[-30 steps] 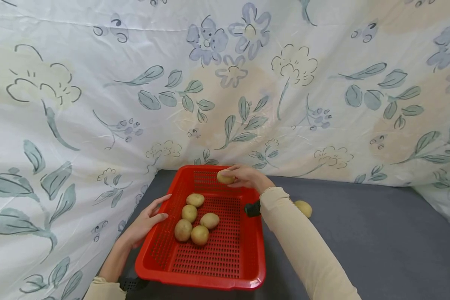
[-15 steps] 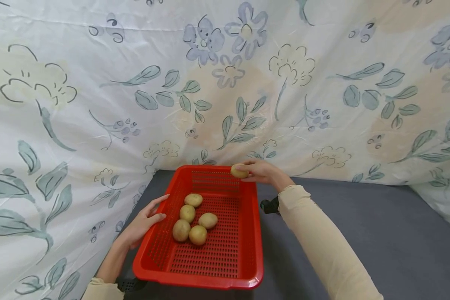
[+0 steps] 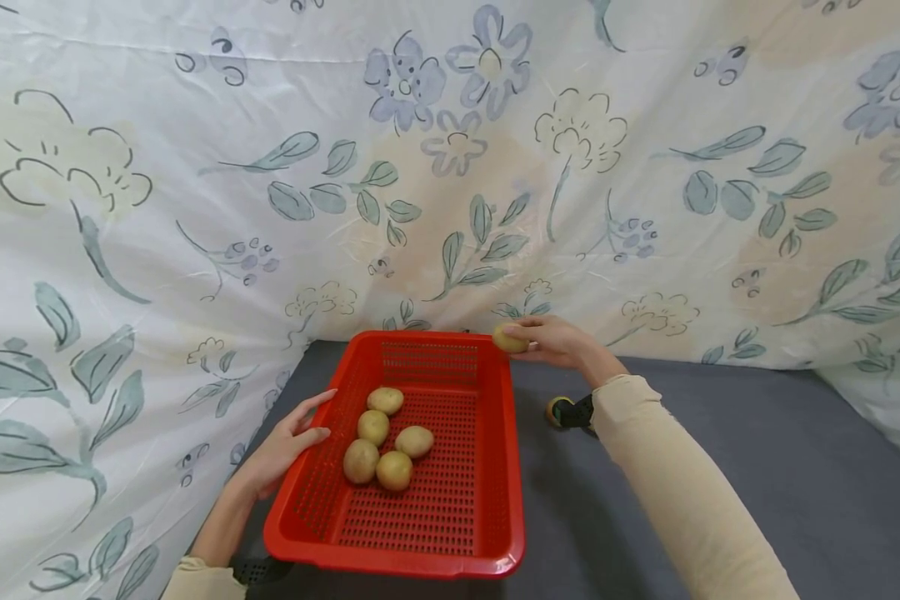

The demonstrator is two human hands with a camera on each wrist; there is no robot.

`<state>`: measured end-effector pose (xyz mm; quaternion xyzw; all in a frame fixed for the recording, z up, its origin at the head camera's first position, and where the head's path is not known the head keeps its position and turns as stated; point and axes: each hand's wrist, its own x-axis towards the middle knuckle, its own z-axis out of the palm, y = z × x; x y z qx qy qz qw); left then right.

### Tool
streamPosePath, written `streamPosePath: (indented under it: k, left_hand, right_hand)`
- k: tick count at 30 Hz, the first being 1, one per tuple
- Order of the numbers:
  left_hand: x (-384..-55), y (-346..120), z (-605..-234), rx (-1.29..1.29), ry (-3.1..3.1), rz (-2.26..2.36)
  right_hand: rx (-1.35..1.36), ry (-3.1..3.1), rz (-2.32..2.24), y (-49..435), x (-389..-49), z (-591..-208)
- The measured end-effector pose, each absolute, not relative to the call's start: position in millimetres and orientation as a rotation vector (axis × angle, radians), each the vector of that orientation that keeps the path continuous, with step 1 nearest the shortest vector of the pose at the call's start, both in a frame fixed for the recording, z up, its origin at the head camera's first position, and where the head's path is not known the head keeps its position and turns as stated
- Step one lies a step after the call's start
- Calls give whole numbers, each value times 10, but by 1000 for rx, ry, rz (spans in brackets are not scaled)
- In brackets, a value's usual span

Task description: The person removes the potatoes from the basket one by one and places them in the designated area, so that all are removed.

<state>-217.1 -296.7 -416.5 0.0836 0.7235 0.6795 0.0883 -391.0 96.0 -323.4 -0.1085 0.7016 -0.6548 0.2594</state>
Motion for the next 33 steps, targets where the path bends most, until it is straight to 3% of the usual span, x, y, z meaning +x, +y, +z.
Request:
streamPosePath:
  k: [33]
  left_hand:
    - [-2196, -2973, -4096, 316, 2163, 1946]
  right_hand:
    - [-230, 1980, -1730, 2358, -3776, -3684]
